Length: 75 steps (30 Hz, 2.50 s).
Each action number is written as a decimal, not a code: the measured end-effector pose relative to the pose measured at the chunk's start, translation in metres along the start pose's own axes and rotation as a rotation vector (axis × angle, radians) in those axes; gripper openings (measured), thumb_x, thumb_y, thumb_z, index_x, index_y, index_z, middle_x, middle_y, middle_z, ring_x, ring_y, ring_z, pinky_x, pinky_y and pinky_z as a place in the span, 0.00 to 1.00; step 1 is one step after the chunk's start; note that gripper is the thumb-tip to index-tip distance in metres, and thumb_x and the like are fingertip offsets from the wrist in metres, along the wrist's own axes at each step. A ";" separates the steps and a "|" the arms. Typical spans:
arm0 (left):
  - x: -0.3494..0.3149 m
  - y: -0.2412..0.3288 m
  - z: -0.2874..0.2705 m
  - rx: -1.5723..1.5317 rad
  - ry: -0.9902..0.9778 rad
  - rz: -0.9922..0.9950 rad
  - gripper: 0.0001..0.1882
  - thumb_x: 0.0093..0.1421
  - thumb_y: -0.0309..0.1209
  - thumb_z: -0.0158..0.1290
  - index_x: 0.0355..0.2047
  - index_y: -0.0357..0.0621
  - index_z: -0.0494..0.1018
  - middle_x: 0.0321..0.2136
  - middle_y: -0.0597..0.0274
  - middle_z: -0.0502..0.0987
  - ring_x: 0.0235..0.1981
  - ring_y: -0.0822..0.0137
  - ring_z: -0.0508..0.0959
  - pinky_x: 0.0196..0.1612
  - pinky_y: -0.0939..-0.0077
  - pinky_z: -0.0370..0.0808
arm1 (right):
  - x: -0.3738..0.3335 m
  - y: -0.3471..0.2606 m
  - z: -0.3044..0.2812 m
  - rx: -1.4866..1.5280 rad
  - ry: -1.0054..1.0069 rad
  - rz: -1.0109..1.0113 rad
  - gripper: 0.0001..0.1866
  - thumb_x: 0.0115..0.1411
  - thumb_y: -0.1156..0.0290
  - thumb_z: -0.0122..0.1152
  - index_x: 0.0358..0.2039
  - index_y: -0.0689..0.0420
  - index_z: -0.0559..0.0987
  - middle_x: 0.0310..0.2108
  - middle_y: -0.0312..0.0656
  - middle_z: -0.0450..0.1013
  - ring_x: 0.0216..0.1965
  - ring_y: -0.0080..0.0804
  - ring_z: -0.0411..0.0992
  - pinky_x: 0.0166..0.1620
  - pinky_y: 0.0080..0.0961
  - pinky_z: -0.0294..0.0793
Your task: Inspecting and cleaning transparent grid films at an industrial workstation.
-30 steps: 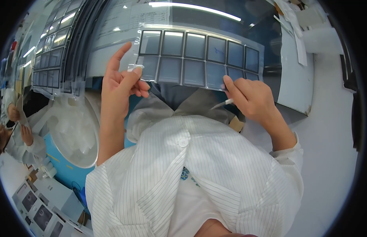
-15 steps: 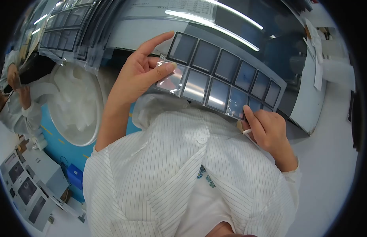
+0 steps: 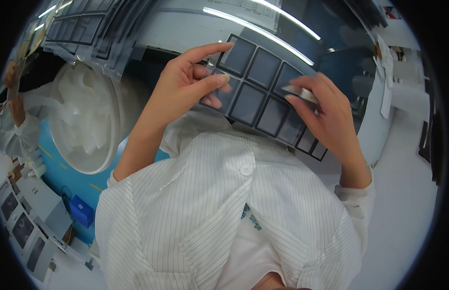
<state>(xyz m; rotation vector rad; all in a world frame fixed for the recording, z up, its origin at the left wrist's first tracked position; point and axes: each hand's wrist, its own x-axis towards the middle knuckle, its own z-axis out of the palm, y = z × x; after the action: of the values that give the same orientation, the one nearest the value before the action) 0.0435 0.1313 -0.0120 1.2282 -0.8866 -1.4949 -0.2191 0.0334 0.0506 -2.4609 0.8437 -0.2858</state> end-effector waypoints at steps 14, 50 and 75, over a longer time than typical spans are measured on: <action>0.000 -0.005 -0.001 -0.019 -0.033 0.052 0.29 0.62 0.24 0.55 0.64 0.47 0.64 0.24 0.65 0.78 0.26 0.78 0.78 0.30 0.84 0.78 | 0.064 -0.001 0.040 0.105 -0.036 -0.109 0.20 0.52 0.67 0.73 0.42 0.58 0.75 0.34 0.40 0.74 0.30 0.29 0.74 0.32 0.22 0.74; 0.001 -0.005 0.003 0.014 -0.025 0.012 0.29 0.59 0.22 0.57 0.62 0.43 0.67 0.20 0.64 0.79 0.21 0.79 0.78 0.25 0.85 0.76 | 0.065 -0.032 0.039 -0.079 0.023 -0.401 0.12 0.52 0.79 0.66 0.39 0.59 0.81 0.26 0.39 0.70 0.23 0.33 0.72 0.25 0.26 0.70; 0.001 -0.002 0.000 0.011 -0.026 -0.016 0.28 0.59 0.24 0.57 0.61 0.41 0.67 0.26 0.58 0.83 0.27 0.70 0.84 0.31 0.79 0.80 | 0.086 -0.048 0.042 -0.169 -0.098 -0.359 0.07 0.55 0.78 0.63 0.35 0.62 0.82 0.28 0.44 0.74 0.26 0.40 0.76 0.28 0.30 0.73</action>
<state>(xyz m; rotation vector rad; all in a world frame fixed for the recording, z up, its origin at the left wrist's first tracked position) 0.0428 0.1308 -0.0140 1.2283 -0.9053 -1.5236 -0.1121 0.0290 0.0435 -2.7542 0.3950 -0.2240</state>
